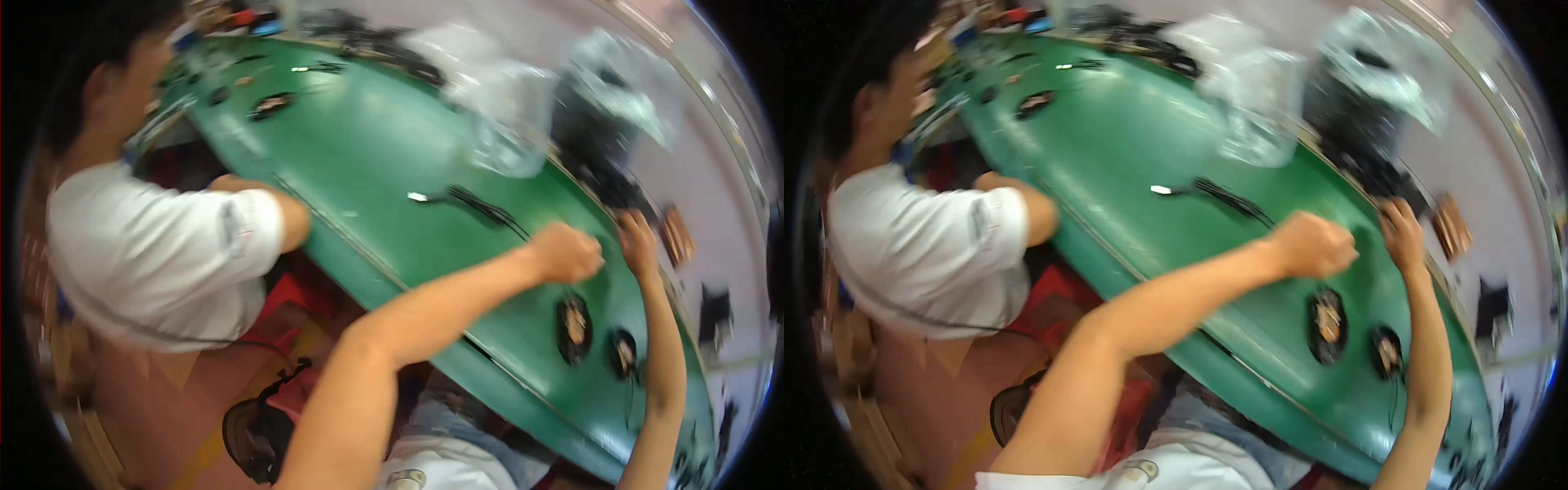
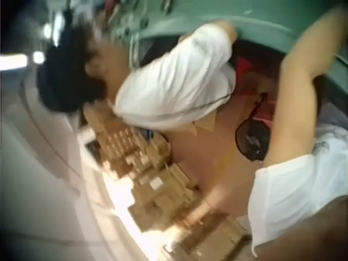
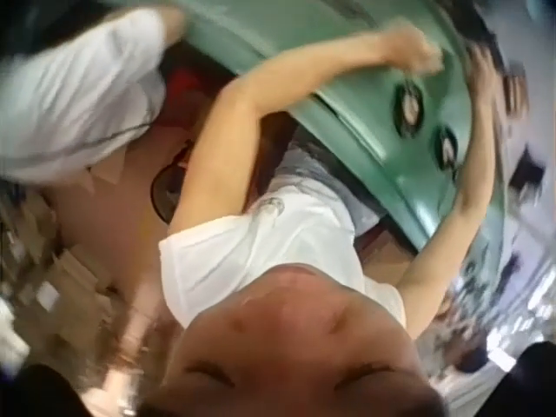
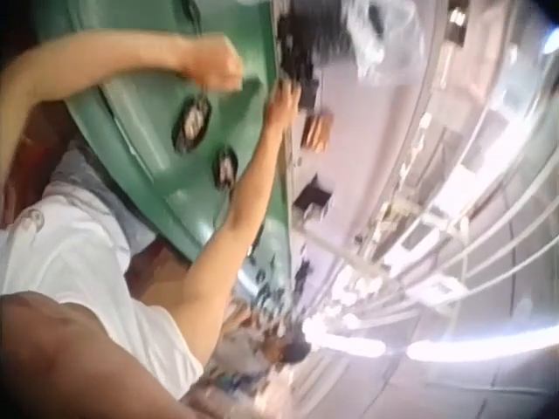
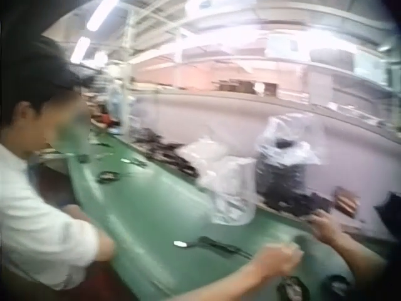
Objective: The person assembles a computer mouse by hand, fitting a circuit board, internal weights, and a USB cable into a mouse shell.
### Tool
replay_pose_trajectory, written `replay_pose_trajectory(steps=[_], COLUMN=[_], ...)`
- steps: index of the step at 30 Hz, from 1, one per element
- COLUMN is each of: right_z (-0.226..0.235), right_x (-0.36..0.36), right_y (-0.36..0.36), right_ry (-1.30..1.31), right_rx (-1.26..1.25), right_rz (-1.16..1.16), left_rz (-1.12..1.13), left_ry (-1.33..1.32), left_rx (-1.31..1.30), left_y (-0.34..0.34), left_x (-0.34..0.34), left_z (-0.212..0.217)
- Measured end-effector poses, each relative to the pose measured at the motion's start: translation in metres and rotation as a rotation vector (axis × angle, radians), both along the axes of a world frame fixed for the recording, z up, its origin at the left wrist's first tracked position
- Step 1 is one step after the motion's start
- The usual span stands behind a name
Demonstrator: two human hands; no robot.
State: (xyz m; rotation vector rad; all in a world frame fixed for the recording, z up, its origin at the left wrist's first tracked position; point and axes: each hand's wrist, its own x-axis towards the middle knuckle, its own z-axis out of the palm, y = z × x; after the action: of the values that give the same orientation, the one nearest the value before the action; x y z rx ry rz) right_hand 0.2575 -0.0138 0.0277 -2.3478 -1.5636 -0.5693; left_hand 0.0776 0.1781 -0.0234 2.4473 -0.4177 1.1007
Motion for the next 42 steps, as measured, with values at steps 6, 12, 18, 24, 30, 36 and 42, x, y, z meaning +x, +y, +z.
replay_pose_trajectory(steps=[6,12,18,24,30,36,42], right_z=[0.023,0.009,-0.001,-0.005,-0.017,-0.014,-0.015], right_x=[-0.138,-0.183,-0.2,-0.214,-0.22,-0.226,-0.224], right_y=[-0.013,-0.045,-0.043,-0.062,-0.074,-0.089,-0.087], right_ry=[0.395,0.603,0.595,0.698,0.515,0.659,0.67], right_rx=[0.282,0.208,0.222,0.372,0.441,0.459,0.502], right_rz=[-0.063,-0.006,0.005,-0.074,-0.013,-0.057,-0.032], left_rz=[0.1,-0.369,-0.506,-0.476,-0.366,-0.347,-0.312], left_ry=[0.734,1.001,0.807,0.7,0.653,0.723,0.729], left_rx=[0.066,-0.096,-0.091,-0.183,-0.138,-0.219,-0.124], left_y=[0.029,0.016,0.0,-0.021,-0.049,-0.053,-0.058], left_x=[-0.044,-0.04,-0.052,-0.06,-0.078,-0.084,-0.093], left_z=[0.044,0.053,0.033,0.022,0.03,0.031,0.036])
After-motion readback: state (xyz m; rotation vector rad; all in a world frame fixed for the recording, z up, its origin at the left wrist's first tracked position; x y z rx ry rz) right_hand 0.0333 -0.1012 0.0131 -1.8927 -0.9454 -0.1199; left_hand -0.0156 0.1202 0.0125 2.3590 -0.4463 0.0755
